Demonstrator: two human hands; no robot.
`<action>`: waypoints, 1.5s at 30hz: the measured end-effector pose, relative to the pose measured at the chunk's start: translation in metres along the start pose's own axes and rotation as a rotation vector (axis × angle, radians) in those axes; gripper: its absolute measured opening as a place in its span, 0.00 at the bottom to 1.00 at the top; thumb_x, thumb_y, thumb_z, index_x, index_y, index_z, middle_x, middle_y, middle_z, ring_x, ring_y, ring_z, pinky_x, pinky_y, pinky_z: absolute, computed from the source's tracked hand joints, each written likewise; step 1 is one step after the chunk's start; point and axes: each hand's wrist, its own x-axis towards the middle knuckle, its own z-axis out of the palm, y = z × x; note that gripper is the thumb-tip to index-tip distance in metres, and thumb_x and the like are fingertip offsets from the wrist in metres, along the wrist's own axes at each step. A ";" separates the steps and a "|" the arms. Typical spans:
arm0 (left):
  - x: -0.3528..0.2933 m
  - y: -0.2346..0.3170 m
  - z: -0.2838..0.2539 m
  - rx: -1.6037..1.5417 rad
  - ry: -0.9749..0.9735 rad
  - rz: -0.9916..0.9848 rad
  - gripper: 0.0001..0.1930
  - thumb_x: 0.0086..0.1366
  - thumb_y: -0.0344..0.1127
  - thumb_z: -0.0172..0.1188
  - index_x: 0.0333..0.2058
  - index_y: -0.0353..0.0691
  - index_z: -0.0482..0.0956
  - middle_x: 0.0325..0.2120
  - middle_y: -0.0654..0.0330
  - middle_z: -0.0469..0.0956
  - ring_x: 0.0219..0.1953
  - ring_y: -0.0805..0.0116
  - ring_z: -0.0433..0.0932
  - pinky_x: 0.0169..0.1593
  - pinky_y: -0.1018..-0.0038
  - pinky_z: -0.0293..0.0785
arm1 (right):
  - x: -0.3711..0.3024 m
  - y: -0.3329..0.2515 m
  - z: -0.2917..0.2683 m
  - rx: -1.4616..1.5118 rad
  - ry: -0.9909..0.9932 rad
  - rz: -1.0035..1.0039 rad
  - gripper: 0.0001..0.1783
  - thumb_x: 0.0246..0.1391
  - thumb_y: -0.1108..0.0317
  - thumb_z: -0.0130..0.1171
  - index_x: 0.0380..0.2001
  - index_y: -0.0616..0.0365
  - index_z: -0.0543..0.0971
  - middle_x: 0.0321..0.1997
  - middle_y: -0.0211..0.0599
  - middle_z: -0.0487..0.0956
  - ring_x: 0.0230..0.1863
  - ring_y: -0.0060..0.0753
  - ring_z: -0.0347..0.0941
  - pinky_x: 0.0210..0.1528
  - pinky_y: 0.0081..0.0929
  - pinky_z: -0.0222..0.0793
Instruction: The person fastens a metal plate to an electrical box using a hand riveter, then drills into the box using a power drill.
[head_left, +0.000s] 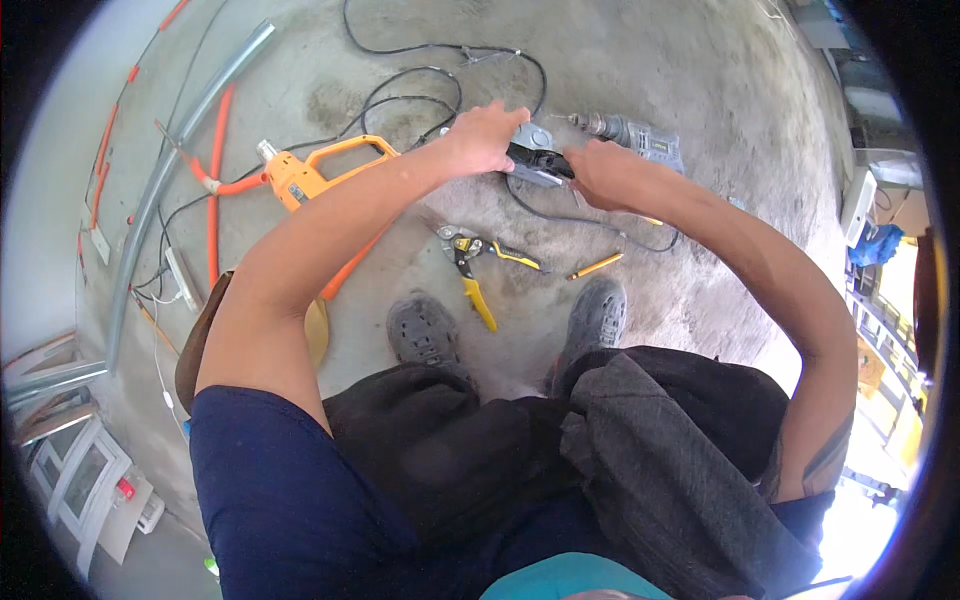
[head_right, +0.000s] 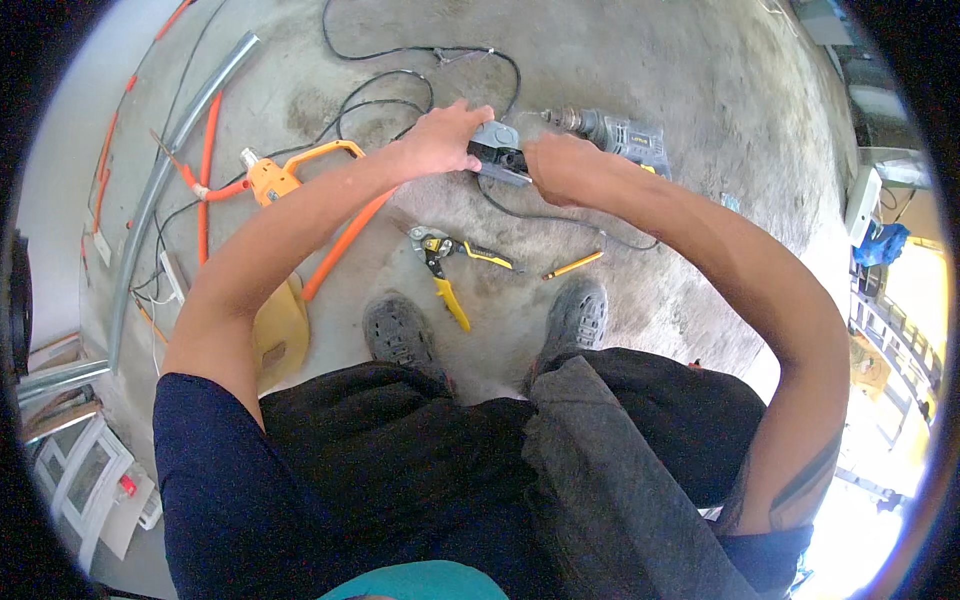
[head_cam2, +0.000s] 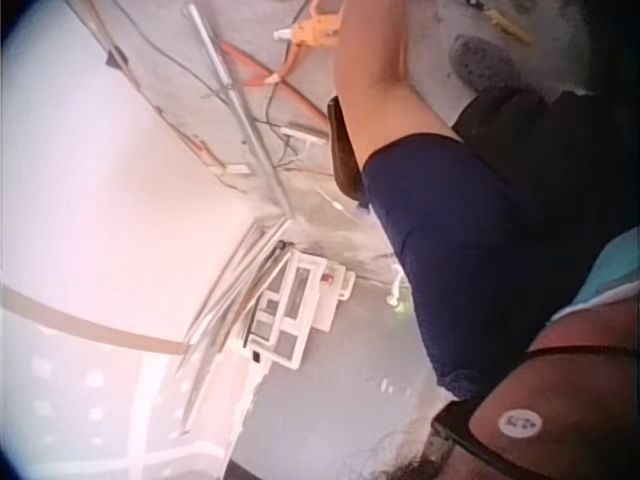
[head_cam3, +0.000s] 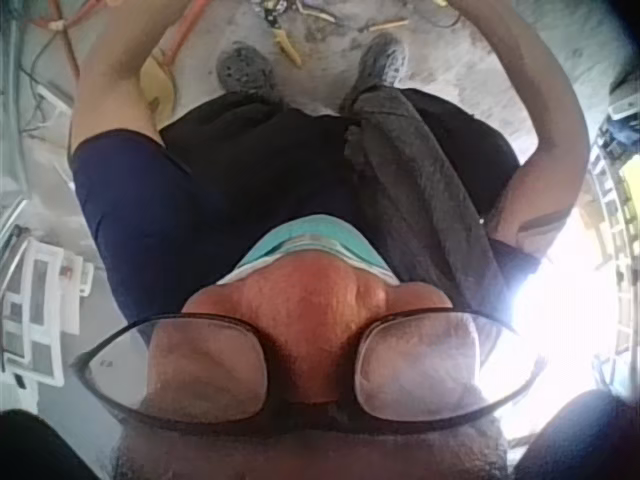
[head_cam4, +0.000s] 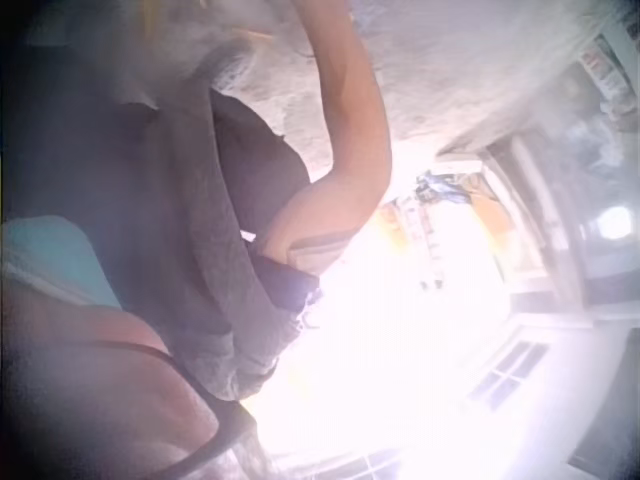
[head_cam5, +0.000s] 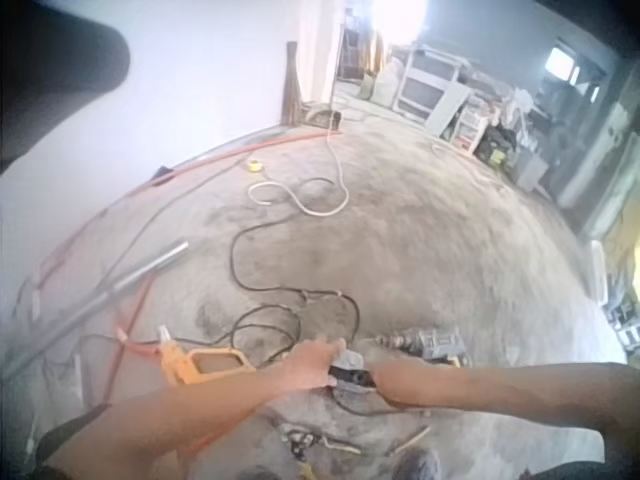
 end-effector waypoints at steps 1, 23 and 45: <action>-0.002 0.001 0.002 -0.004 0.005 -0.003 0.38 0.52 0.41 0.77 0.60 0.50 0.66 0.48 0.45 0.74 0.50 0.41 0.79 0.52 0.50 0.76 | -0.004 -0.001 -0.001 0.004 -0.038 0.012 0.12 0.60 0.69 0.53 0.40 0.67 0.79 0.36 0.56 0.84 0.38 0.59 0.84 0.39 0.50 0.80; 0.000 -0.006 0.010 -0.003 0.042 0.005 0.36 0.51 0.36 0.76 0.57 0.47 0.67 0.47 0.45 0.74 0.50 0.39 0.78 0.51 0.51 0.76 | 0.007 0.008 0.016 0.046 -0.036 0.010 0.14 0.43 0.77 0.65 0.37 0.68 0.83 0.37 0.57 0.85 0.41 0.56 0.85 0.40 0.47 0.81; 0.005 -0.009 0.005 -0.031 -0.006 -0.025 0.40 0.50 0.33 0.75 0.61 0.45 0.66 0.47 0.41 0.74 0.49 0.37 0.79 0.50 0.50 0.77 | -0.030 0.057 0.025 1.269 -0.527 0.102 0.21 0.53 0.51 0.69 0.43 0.48 0.75 0.41 0.24 0.72 0.45 0.23 0.66 0.51 0.24 0.60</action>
